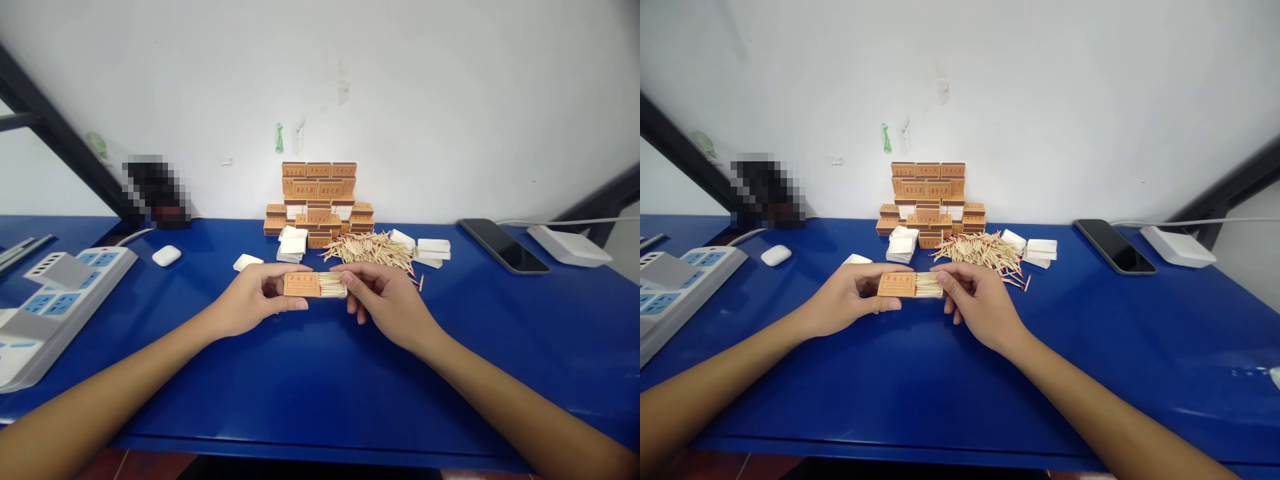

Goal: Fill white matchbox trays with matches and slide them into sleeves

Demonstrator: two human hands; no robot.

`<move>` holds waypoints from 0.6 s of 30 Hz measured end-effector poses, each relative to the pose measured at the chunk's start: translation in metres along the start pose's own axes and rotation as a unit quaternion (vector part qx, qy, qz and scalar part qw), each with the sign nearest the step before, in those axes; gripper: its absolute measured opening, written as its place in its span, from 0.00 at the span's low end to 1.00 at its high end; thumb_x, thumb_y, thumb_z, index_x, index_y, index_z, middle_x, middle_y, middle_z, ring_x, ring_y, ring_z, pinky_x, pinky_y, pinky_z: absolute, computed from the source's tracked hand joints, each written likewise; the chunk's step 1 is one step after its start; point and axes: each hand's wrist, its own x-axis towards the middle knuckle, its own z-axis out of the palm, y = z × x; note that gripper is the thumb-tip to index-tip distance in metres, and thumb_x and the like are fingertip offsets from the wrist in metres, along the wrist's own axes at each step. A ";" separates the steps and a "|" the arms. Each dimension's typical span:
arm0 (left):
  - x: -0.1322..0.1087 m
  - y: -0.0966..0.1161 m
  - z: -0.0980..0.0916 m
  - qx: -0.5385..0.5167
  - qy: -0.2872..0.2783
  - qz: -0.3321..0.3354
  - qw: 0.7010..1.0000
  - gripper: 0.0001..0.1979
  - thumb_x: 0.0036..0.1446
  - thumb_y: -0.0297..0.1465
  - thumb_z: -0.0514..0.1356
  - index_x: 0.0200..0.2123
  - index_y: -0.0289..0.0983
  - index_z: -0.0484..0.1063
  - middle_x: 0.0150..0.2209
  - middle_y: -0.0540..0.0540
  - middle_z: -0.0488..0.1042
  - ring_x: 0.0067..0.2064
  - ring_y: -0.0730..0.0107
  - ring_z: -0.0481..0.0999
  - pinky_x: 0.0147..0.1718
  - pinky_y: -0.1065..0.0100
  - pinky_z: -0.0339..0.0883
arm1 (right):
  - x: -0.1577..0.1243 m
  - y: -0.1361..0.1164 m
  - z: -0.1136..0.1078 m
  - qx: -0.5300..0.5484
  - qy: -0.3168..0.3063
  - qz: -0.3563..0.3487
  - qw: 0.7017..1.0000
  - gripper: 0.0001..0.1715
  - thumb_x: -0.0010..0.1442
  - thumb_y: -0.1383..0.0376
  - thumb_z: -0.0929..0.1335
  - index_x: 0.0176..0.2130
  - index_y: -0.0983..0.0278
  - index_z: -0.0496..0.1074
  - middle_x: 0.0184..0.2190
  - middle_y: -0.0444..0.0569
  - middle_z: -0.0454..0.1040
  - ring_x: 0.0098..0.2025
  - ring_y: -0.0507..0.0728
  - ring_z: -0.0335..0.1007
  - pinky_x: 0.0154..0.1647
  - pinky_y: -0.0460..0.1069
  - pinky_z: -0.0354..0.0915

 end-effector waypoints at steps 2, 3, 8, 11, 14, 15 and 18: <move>0.000 0.000 0.002 -0.007 0.011 -0.012 1.000 0.32 0.56 0.43 0.73 0.61 0.37 0.76 0.38 0.45 0.81 0.31 0.68 0.75 0.30 0.67 0.72 | 0.000 0.000 0.002 0.022 0.006 0.013 1.000 0.25 0.67 0.48 0.71 0.49 0.65 0.80 0.21 0.41 0.74 0.18 0.49 0.69 0.19 0.45 0.67; 0.000 0.000 0.003 -0.008 0.018 -0.013 1.000 0.33 0.56 0.43 0.73 0.62 0.36 0.75 0.38 0.45 0.81 0.31 0.69 0.75 0.29 0.67 0.72 | -0.001 -0.001 0.002 0.031 0.011 0.019 0.999 0.26 0.66 0.47 0.71 0.50 0.66 0.79 0.21 0.41 0.75 0.18 0.50 0.69 0.19 0.45 0.68; 0.000 0.000 0.011 -0.026 0.032 -0.007 0.999 0.32 0.57 0.41 0.72 0.62 0.36 0.74 0.45 0.43 0.81 0.31 0.71 0.74 0.30 0.68 0.74 | -0.001 0.000 0.008 0.056 0.049 0.035 0.997 0.27 0.63 0.45 0.73 0.46 0.66 0.79 0.21 0.42 0.75 0.19 0.51 0.70 0.18 0.46 0.71; 0.000 -0.001 0.015 -0.043 0.043 -0.014 0.998 0.31 0.58 0.42 0.73 0.61 0.36 0.74 0.44 0.43 0.81 0.30 0.73 0.74 0.28 0.69 0.73 | -0.004 0.001 0.013 0.083 0.074 0.039 0.993 0.26 0.62 0.46 0.74 0.44 0.65 0.78 0.23 0.43 0.75 0.23 0.53 0.74 0.21 0.48 0.76; 0.000 -0.002 0.016 -0.057 0.043 -0.014 0.997 0.31 0.58 0.41 0.73 0.61 0.36 0.74 0.41 0.44 0.81 0.30 0.73 0.74 0.27 0.70 0.73 | -0.005 0.003 0.016 0.101 0.075 0.042 0.991 0.24 0.62 0.46 0.74 0.44 0.64 0.77 0.25 0.44 0.76 0.25 0.54 0.76 0.25 0.51 0.80; 0.001 -0.002 0.016 -0.057 0.039 -0.013 0.998 0.30 0.58 0.41 0.73 0.60 0.36 0.75 0.40 0.44 0.81 0.29 0.73 0.73 0.27 0.70 0.73 | -0.005 0.003 0.015 0.099 0.069 0.040 0.992 0.23 0.62 0.47 0.74 0.44 0.64 0.77 0.24 0.43 0.76 0.25 0.54 0.76 0.26 0.51 0.80; 0.002 -0.001 0.014 -0.046 0.018 -0.004 0.999 0.27 0.58 0.39 0.72 0.58 0.35 0.76 0.41 0.44 0.81 0.30 0.73 0.74 0.28 0.70 0.72 | -0.002 0.002 0.010 0.075 0.037 0.023 0.996 0.22 0.65 0.48 0.73 0.44 0.64 0.77 0.23 0.42 0.76 0.24 0.52 0.75 0.26 0.49 0.78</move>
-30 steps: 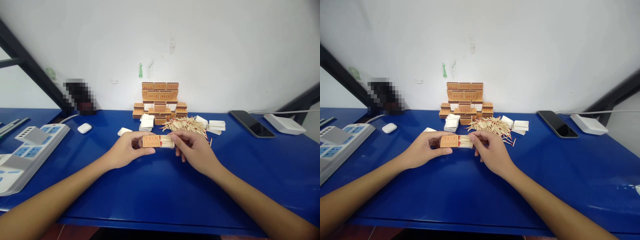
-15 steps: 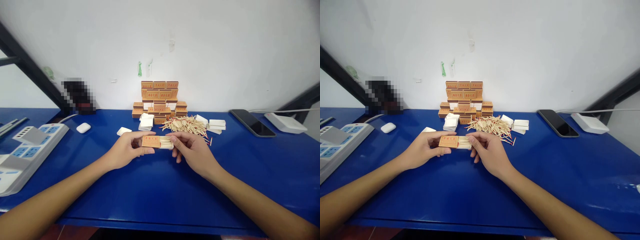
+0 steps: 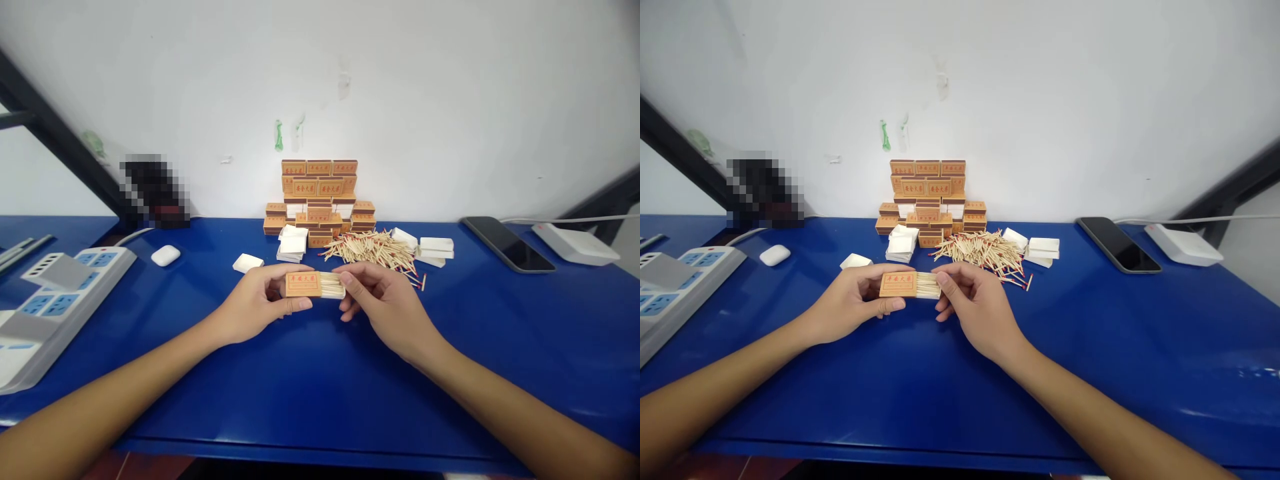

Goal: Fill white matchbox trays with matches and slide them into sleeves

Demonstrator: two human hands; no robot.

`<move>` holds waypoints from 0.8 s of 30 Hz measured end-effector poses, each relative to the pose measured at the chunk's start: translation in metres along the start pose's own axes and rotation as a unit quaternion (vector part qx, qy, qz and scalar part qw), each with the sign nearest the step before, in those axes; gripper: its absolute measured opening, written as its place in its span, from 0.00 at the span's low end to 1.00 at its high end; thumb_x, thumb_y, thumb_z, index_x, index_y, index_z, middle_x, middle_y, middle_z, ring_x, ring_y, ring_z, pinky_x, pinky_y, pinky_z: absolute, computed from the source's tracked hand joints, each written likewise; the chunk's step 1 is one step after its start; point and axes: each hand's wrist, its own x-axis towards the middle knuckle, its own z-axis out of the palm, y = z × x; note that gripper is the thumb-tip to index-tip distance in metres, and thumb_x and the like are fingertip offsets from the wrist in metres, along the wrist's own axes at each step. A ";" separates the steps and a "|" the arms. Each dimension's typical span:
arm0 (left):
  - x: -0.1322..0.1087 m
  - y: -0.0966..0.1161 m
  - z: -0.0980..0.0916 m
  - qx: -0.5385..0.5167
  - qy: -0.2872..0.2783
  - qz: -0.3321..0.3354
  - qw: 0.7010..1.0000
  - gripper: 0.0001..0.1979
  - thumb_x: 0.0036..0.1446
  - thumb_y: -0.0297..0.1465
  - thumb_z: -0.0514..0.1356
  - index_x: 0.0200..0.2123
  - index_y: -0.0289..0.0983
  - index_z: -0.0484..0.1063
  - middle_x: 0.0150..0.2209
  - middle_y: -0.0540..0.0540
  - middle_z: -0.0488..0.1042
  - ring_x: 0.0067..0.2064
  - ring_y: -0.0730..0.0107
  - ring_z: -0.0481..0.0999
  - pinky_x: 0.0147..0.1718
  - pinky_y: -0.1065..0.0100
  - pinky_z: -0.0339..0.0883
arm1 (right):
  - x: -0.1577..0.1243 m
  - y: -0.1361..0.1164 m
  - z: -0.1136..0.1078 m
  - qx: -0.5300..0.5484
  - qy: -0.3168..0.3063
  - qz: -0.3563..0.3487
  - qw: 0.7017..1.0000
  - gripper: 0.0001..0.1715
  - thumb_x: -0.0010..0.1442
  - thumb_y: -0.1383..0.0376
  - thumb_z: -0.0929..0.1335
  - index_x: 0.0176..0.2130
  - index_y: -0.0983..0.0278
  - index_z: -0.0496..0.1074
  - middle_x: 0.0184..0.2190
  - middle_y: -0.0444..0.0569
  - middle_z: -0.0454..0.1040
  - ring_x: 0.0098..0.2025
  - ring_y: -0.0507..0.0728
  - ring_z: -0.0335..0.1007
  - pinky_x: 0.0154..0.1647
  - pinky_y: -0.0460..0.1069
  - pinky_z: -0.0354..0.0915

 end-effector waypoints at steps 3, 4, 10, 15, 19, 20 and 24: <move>0.000 0.002 -0.001 0.017 -0.012 0.006 1.000 0.26 0.58 0.38 0.73 0.57 0.35 0.77 0.44 0.43 0.82 0.35 0.69 0.77 0.32 0.69 0.74 | 0.002 -0.002 -0.005 -0.031 -0.039 -0.006 0.999 0.21 0.66 0.48 0.72 0.43 0.64 0.77 0.22 0.41 0.75 0.21 0.51 0.73 0.24 0.47 0.75; -0.001 0.002 -0.001 0.022 -0.010 0.005 1.000 0.26 0.57 0.38 0.73 0.57 0.35 0.77 0.45 0.43 0.82 0.36 0.69 0.77 0.33 0.69 0.74 | 0.003 -0.002 -0.006 -0.035 -0.045 -0.006 0.998 0.21 0.67 0.48 0.72 0.43 0.64 0.77 0.22 0.41 0.75 0.21 0.51 0.73 0.24 0.47 0.74; -0.002 0.005 0.001 0.024 -0.007 -0.004 1.000 0.28 0.57 0.38 0.73 0.58 0.35 0.76 0.45 0.43 0.82 0.35 0.70 0.76 0.33 0.68 0.73 | 0.000 -0.004 -0.004 -0.038 -0.044 -0.024 0.998 0.19 0.68 0.50 0.71 0.44 0.63 0.77 0.23 0.41 0.76 0.21 0.51 0.74 0.25 0.48 0.74; -0.003 0.005 0.002 0.031 -0.001 0.001 1.000 0.29 0.57 0.39 0.73 0.59 0.36 0.76 0.43 0.45 0.82 0.35 0.69 0.76 0.33 0.68 0.72 | 0.000 -0.004 -0.002 -0.018 -0.049 -0.018 0.998 0.20 0.66 0.49 0.72 0.44 0.63 0.77 0.23 0.41 0.76 0.22 0.51 0.75 0.26 0.48 0.75; -0.004 0.003 0.004 0.022 -0.004 -0.006 1.000 0.30 0.58 0.41 0.72 0.61 0.38 0.75 0.44 0.44 0.82 0.36 0.66 0.78 0.34 0.66 0.73 | -0.001 -0.002 0.001 0.014 -0.050 -0.002 0.999 0.21 0.64 0.48 0.74 0.44 0.63 0.77 0.23 0.42 0.77 0.24 0.53 0.76 0.26 0.49 0.76; -0.004 0.002 0.005 0.022 -0.005 -0.006 1.000 0.30 0.58 0.41 0.72 0.61 0.38 0.74 0.45 0.44 0.83 0.37 0.65 0.79 0.35 0.65 0.74 | -0.001 -0.001 0.002 0.019 -0.049 0.002 0.999 0.21 0.64 0.48 0.74 0.44 0.63 0.77 0.24 0.42 0.77 0.24 0.53 0.76 0.27 0.49 0.77; -0.004 0.003 0.008 0.017 -0.009 0.001 1.000 0.29 0.59 0.40 0.72 0.61 0.37 0.74 0.49 0.42 0.83 0.44 0.60 0.82 0.41 0.62 0.76 | -0.003 -0.003 0.006 0.028 -0.053 0.009 0.998 0.21 0.63 0.49 0.75 0.43 0.63 0.77 0.24 0.43 0.77 0.25 0.53 0.77 0.28 0.50 0.78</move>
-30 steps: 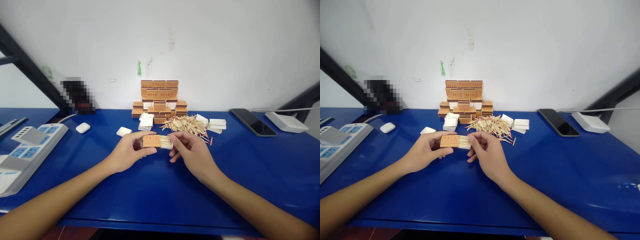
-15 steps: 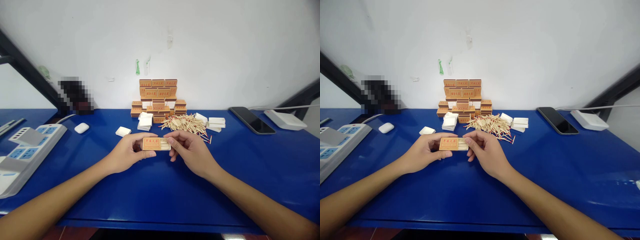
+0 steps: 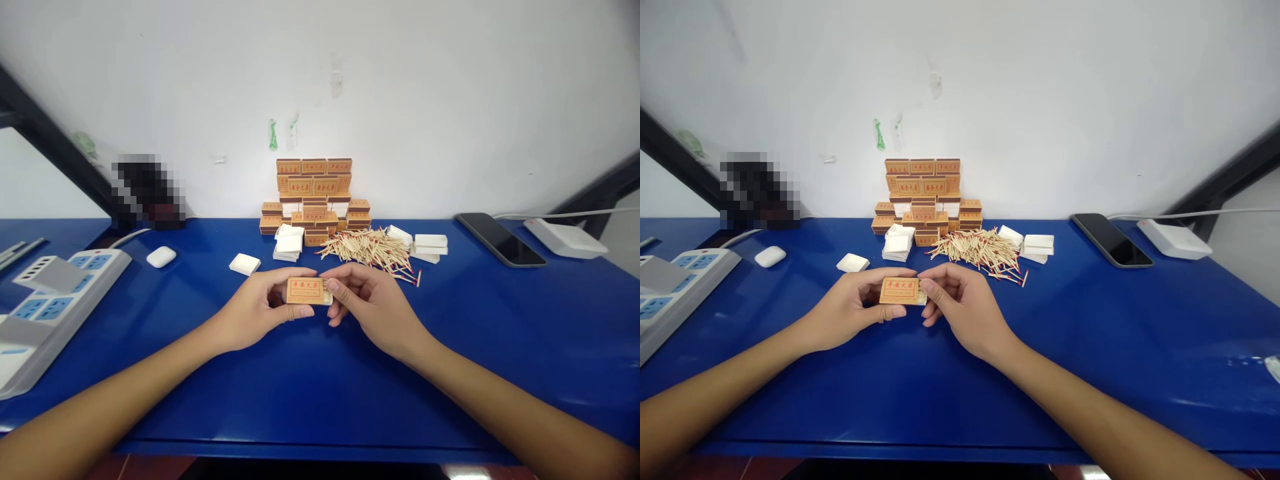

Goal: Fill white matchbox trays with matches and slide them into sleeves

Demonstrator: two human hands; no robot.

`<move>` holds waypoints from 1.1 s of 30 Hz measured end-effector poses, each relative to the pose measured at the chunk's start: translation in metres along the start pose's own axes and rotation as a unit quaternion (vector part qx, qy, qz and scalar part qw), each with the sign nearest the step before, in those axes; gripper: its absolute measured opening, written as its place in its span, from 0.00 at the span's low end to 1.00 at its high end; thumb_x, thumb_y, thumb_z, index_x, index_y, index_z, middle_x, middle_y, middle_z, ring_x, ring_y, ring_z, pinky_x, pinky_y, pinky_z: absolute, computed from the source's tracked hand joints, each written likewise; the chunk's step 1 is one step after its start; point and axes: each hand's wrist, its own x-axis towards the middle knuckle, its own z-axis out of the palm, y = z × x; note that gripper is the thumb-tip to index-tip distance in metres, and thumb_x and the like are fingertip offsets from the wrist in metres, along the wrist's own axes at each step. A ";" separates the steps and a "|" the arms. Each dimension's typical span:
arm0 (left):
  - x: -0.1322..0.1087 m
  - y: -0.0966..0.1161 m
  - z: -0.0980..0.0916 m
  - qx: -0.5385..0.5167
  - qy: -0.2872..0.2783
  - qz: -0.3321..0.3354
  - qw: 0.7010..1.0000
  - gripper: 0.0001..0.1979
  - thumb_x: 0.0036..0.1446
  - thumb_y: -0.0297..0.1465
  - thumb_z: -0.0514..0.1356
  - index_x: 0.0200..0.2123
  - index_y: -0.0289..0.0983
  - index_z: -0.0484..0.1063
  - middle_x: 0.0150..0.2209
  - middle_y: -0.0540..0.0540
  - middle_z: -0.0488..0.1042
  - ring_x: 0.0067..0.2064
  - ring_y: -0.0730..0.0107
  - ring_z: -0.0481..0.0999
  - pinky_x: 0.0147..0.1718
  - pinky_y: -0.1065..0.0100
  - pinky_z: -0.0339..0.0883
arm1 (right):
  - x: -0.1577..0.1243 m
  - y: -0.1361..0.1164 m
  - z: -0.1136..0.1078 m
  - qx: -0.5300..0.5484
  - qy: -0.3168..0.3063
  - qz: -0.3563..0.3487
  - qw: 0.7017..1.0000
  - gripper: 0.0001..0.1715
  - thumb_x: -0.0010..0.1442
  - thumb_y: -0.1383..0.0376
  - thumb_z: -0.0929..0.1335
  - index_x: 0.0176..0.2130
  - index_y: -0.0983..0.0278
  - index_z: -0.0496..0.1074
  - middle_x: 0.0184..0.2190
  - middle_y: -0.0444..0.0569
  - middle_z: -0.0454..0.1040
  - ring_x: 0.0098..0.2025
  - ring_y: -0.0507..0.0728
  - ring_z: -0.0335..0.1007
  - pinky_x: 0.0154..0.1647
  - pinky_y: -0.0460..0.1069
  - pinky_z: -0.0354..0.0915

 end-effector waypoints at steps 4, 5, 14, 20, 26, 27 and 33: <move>-0.001 0.003 0.004 -0.034 -0.017 0.018 0.999 0.26 0.60 0.38 0.72 0.60 0.38 0.75 0.49 0.43 0.83 0.47 0.60 0.83 0.46 0.61 0.77 | -0.001 -0.001 0.002 0.009 -0.003 0.000 1.000 0.20 0.63 0.49 0.75 0.43 0.63 0.76 0.24 0.43 0.77 0.25 0.53 0.77 0.28 0.50 0.78; -0.001 0.004 0.005 -0.037 -0.021 0.022 0.999 0.25 0.61 0.37 0.71 0.60 0.38 0.75 0.49 0.44 0.83 0.47 0.60 0.83 0.47 0.61 0.77 | -0.001 -0.001 0.002 0.010 -0.003 0.000 1.000 0.20 0.63 0.50 0.75 0.42 0.63 0.76 0.24 0.43 0.77 0.25 0.53 0.77 0.28 0.49 0.78; -0.003 0.003 0.002 0.116 0.097 0.058 0.987 0.24 0.61 0.42 0.71 0.57 0.40 0.78 0.52 0.44 0.83 0.49 0.56 0.83 0.49 0.58 0.77 | -0.008 -0.003 0.012 -0.027 0.025 0.011 0.999 0.25 0.62 0.48 0.75 0.48 0.63 0.77 0.36 0.51 0.82 0.34 0.57 0.81 0.30 0.53 0.81; -0.006 0.002 0.016 0.180 0.125 0.112 0.969 0.22 0.63 0.37 0.68 0.59 0.39 0.77 0.52 0.42 0.83 0.48 0.56 0.83 0.42 0.61 0.78 | -0.015 0.000 0.024 -0.165 0.073 -0.018 0.983 0.30 0.54 0.50 0.80 0.51 0.60 0.75 0.42 0.50 0.83 0.35 0.56 0.79 0.31 0.51 0.75; -0.010 -0.005 0.026 0.226 0.119 0.152 0.955 0.26 0.64 0.29 0.66 0.65 0.40 0.72 0.46 0.45 0.83 0.41 0.63 0.82 0.40 0.63 0.76 | -0.016 0.002 0.027 -0.210 0.095 -0.024 0.973 0.29 0.52 0.53 0.80 0.49 0.59 0.73 0.37 0.47 0.82 0.35 0.57 0.79 0.33 0.52 0.72; -0.011 -0.005 0.027 0.227 0.121 0.152 0.954 0.26 0.64 0.29 0.65 0.65 0.40 0.72 0.46 0.45 0.83 0.42 0.62 0.83 0.41 0.62 0.76 | -0.016 0.002 0.027 -0.206 0.092 -0.026 0.974 0.29 0.53 0.53 0.80 0.49 0.59 0.73 0.37 0.47 0.82 0.35 0.58 0.80 0.33 0.52 0.72; -0.011 -0.005 0.027 0.211 0.129 0.158 0.956 0.26 0.65 0.30 0.65 0.65 0.41 0.71 0.53 0.41 0.82 0.49 0.57 0.84 0.49 0.57 0.79 | -0.017 0.000 0.026 -0.160 0.073 -0.027 0.984 0.29 0.53 0.52 0.80 0.49 0.59 0.74 0.41 0.50 0.83 0.39 0.59 0.79 0.32 0.50 0.72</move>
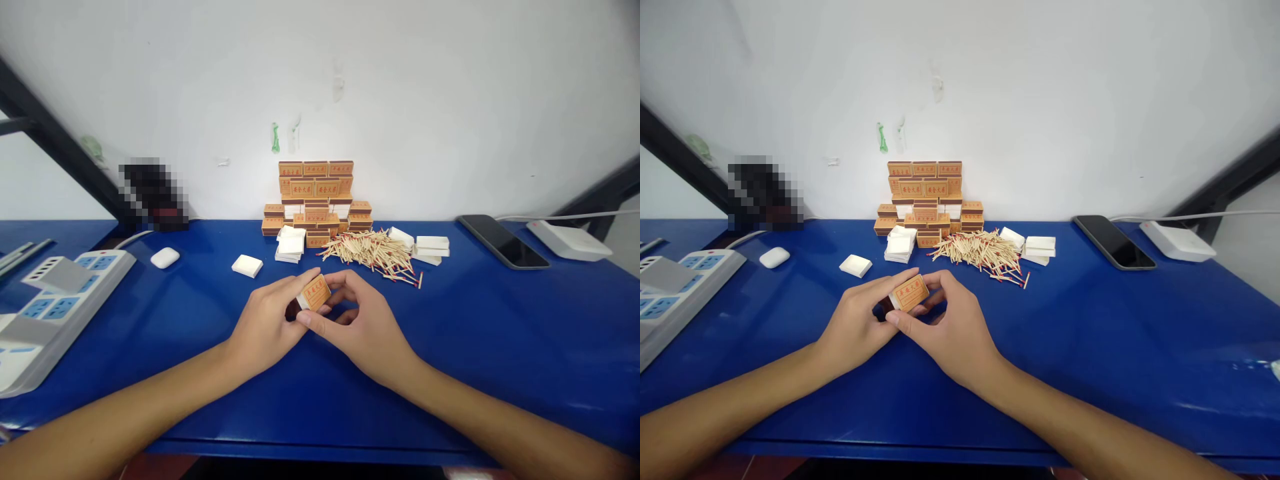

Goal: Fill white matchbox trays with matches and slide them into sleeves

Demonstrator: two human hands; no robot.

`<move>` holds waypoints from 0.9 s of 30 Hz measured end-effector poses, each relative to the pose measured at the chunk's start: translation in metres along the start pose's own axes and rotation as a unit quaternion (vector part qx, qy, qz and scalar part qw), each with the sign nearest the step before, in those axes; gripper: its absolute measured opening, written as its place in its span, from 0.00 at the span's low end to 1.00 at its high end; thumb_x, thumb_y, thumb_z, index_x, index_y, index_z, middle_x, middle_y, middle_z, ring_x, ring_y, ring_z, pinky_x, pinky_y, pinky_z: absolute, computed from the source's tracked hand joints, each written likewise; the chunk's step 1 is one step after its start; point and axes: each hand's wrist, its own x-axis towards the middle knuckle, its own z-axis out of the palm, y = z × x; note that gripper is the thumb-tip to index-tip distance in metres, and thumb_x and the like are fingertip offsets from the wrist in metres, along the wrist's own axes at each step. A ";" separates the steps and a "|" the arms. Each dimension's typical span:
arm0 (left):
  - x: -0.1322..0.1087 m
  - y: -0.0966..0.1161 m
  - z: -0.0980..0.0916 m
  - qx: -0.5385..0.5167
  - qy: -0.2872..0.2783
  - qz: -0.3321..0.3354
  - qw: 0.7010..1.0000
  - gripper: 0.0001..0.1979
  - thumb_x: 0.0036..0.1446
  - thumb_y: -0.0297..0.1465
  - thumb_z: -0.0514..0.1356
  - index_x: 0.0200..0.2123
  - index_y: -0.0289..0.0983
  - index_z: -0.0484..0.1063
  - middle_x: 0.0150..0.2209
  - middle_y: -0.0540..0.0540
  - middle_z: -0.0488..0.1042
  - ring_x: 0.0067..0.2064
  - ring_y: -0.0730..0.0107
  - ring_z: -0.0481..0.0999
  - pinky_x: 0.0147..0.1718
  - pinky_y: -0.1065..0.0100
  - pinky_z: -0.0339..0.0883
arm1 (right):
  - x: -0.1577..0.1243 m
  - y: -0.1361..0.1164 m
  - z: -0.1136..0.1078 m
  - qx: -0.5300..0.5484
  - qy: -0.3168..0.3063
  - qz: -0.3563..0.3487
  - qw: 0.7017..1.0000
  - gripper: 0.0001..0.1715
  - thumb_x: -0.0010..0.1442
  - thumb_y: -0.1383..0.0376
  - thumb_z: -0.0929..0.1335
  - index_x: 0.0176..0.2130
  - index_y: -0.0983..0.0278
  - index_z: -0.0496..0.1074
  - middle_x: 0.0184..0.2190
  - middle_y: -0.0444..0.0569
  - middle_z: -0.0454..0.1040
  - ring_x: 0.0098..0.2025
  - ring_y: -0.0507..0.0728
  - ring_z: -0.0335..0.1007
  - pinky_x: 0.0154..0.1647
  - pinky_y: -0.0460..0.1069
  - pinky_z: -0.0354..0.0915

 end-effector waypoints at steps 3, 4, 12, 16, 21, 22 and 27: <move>0.000 0.000 0.002 -0.008 -0.001 0.010 1.000 0.26 0.66 0.30 0.64 0.66 0.42 0.70 0.54 0.41 0.82 0.50 0.57 0.84 0.48 0.57 0.79 | -0.001 -0.002 0.001 0.011 0.001 0.000 1.000 0.27 0.52 0.53 0.81 0.48 0.59 0.75 0.40 0.49 0.83 0.38 0.58 0.79 0.30 0.50 0.73; 0.000 -0.001 0.002 -0.011 -0.002 0.013 1.000 0.27 0.66 0.29 0.64 0.67 0.42 0.70 0.54 0.42 0.82 0.50 0.58 0.84 0.48 0.58 0.80 | -0.001 -0.002 0.002 0.013 0.000 -0.002 1.000 0.27 0.52 0.53 0.81 0.47 0.58 0.75 0.40 0.49 0.83 0.38 0.58 0.79 0.30 0.49 0.73; 0.007 -0.006 -0.009 -0.071 -0.080 -0.066 0.992 0.36 0.61 0.32 0.69 0.70 0.45 0.63 0.55 0.42 0.80 0.42 0.63 0.83 0.39 0.64 0.80 | 0.010 0.012 -0.011 -0.032 0.010 -0.079 0.996 0.28 0.55 0.56 0.80 0.53 0.57 0.74 0.46 0.51 0.79 0.40 0.58 0.78 0.31 0.51 0.77; 0.013 -0.009 -0.020 -0.208 -0.093 -0.134 0.965 0.33 0.62 0.37 0.69 0.68 0.41 0.66 0.51 0.41 0.79 0.37 0.68 0.82 0.34 0.67 0.79 | 0.020 0.022 -0.029 -0.087 0.004 -0.163 0.983 0.30 0.58 0.58 0.79 0.57 0.55 0.73 0.53 0.53 0.75 0.43 0.58 0.76 0.34 0.53 0.79; 0.016 -0.011 -0.022 -0.401 -0.201 -0.190 0.873 0.26 0.70 0.44 0.62 0.63 0.34 0.71 0.46 0.36 0.81 0.46 0.56 0.84 0.41 0.56 0.83 | 0.018 0.017 -0.030 -0.109 -0.045 -0.218 0.969 0.27 0.61 0.60 0.78 0.58 0.53 0.74 0.53 0.52 0.75 0.44 0.59 0.76 0.39 0.55 0.79; 0.016 -0.011 -0.021 -0.426 -0.224 -0.197 0.854 0.24 0.71 0.45 0.61 0.61 0.34 0.74 0.47 0.35 0.81 0.49 0.54 0.84 0.45 0.54 0.83 | 0.017 0.015 -0.028 -0.115 -0.046 -0.224 0.967 0.27 0.61 0.61 0.78 0.58 0.53 0.73 0.52 0.51 0.75 0.44 0.59 0.76 0.40 0.56 0.79; 0.014 -0.011 -0.020 -0.478 -0.244 -0.225 0.813 0.22 0.71 0.46 0.61 0.55 0.35 0.78 0.49 0.34 0.82 0.50 0.56 0.84 0.48 0.58 0.80 | 0.013 0.013 -0.023 -0.157 -0.029 -0.254 0.954 0.29 0.62 0.62 0.77 0.60 0.53 0.71 0.54 0.52 0.74 0.54 0.64 0.73 0.51 0.61 0.76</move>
